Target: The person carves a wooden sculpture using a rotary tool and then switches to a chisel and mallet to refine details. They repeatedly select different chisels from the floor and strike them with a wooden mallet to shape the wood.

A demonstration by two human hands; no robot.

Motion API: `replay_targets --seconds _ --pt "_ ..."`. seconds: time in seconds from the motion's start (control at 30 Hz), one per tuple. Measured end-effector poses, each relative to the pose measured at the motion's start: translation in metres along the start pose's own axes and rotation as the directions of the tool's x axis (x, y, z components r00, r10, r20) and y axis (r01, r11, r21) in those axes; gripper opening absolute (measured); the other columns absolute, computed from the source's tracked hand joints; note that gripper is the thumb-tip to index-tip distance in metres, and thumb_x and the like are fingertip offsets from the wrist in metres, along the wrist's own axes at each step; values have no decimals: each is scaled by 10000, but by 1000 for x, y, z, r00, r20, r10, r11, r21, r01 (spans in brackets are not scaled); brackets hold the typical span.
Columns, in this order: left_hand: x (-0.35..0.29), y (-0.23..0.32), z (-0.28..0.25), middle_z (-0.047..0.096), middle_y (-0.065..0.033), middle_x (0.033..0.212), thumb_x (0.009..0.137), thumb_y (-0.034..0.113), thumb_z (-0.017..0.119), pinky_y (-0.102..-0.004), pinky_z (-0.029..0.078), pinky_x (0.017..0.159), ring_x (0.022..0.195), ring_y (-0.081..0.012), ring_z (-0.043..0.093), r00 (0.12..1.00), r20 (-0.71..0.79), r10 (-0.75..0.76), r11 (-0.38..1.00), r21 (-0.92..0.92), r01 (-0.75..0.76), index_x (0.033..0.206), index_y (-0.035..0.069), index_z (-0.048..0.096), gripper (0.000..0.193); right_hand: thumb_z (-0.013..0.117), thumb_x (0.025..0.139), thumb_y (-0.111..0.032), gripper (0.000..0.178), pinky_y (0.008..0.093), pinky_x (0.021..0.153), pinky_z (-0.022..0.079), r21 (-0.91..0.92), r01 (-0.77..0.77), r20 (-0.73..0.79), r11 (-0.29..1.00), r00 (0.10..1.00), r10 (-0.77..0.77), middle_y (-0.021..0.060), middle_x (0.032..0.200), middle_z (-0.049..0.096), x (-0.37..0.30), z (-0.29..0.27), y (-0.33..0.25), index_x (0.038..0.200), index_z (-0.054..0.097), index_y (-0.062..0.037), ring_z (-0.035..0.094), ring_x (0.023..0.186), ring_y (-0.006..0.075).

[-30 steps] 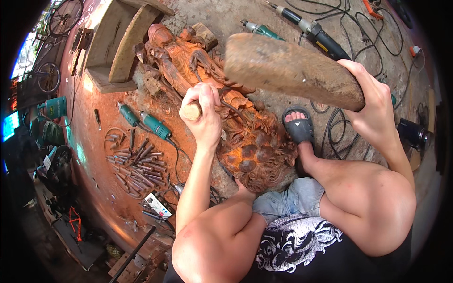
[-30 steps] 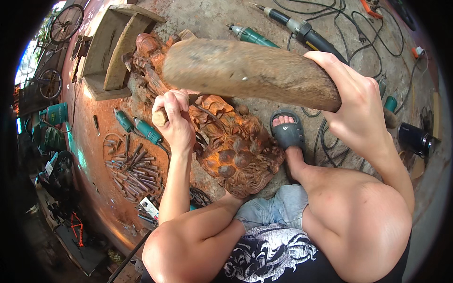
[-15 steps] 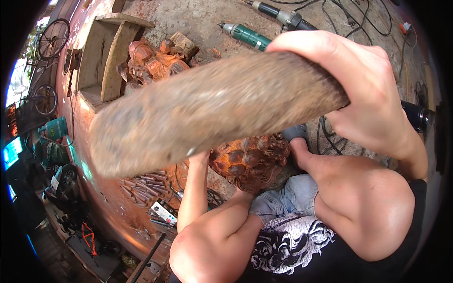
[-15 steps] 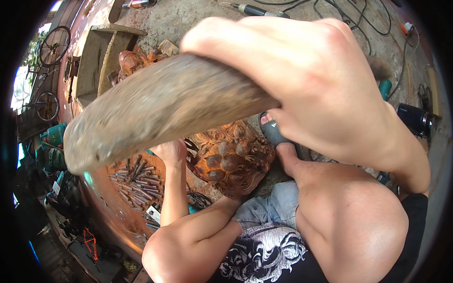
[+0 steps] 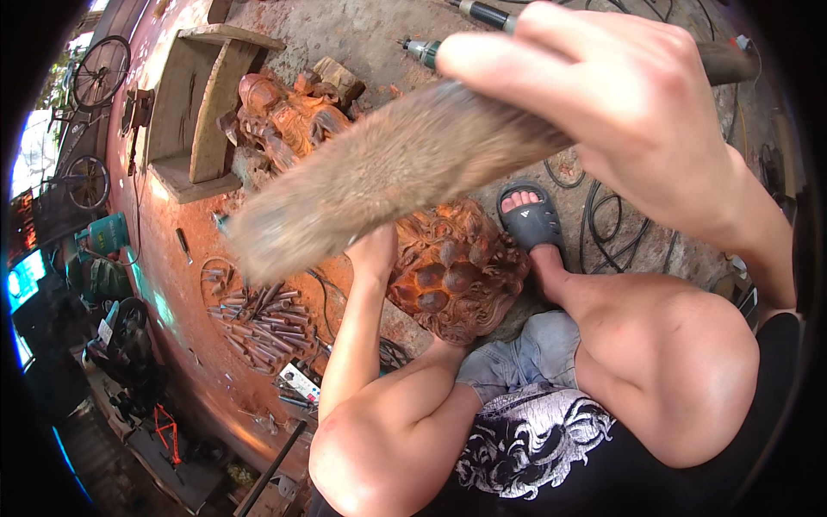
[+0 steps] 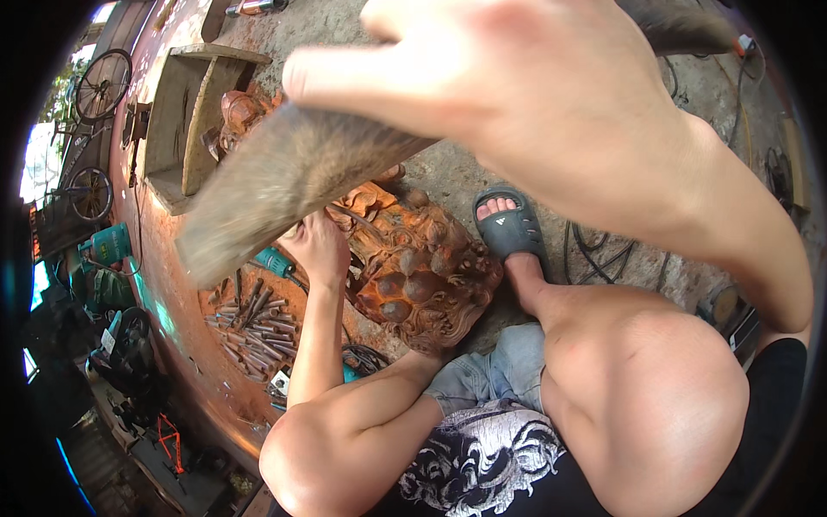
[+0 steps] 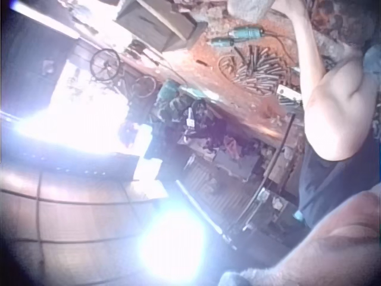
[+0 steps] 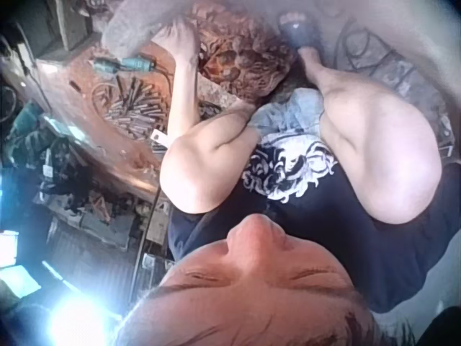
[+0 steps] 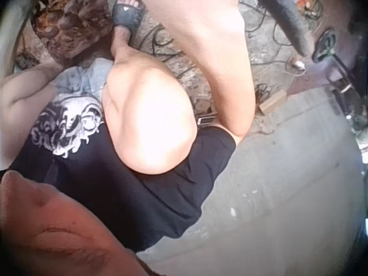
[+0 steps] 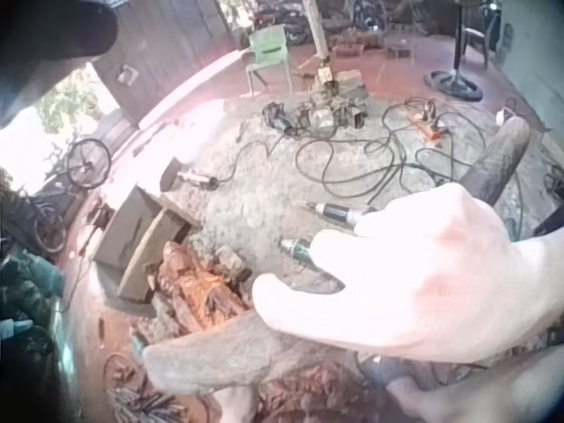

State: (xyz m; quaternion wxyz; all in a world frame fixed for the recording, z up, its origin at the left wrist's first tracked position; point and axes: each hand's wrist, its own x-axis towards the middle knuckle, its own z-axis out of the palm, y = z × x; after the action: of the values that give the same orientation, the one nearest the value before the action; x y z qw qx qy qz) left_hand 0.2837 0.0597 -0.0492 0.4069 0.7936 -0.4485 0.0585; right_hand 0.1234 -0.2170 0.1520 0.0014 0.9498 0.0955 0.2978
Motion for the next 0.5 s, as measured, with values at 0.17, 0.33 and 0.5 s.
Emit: replay_targets --seconds 0.17,0.33,0.5 --pt "14 18 6 658 -94 1206 1042 19 628 -329 504 956 1078 -177 615 988 16 -154 961 -232 154 1186 -28 588 157 793 673 -145 616 345 677 567 -109 -85 308 990 945 115 90 1058 725 -20 2 -5 1270 670 -60 718 835 258" --pt "2 -60 -25 628 -103 1274 1059 40 594 -337 471 995 1151 -181 574 898 431 -91 574 -714 401 1233 -41 572 193 726 743 -162 539 336 624 525 126 -185 -58 975 979 193 39 913 638 -36 24 -5 1280 695 -172 643 722 216" --pt "-2 -5 0 567 -162 1434 1057 149 583 -418 435 1070 1283 -252 535 851 273 -449 875 -58 481 1351 -6 578 332 753 730 -140 510 347 617 526 -43 -199 101 979 974 202 46 924 660 -35 18 -18 1237 698 -140 656 728 233"
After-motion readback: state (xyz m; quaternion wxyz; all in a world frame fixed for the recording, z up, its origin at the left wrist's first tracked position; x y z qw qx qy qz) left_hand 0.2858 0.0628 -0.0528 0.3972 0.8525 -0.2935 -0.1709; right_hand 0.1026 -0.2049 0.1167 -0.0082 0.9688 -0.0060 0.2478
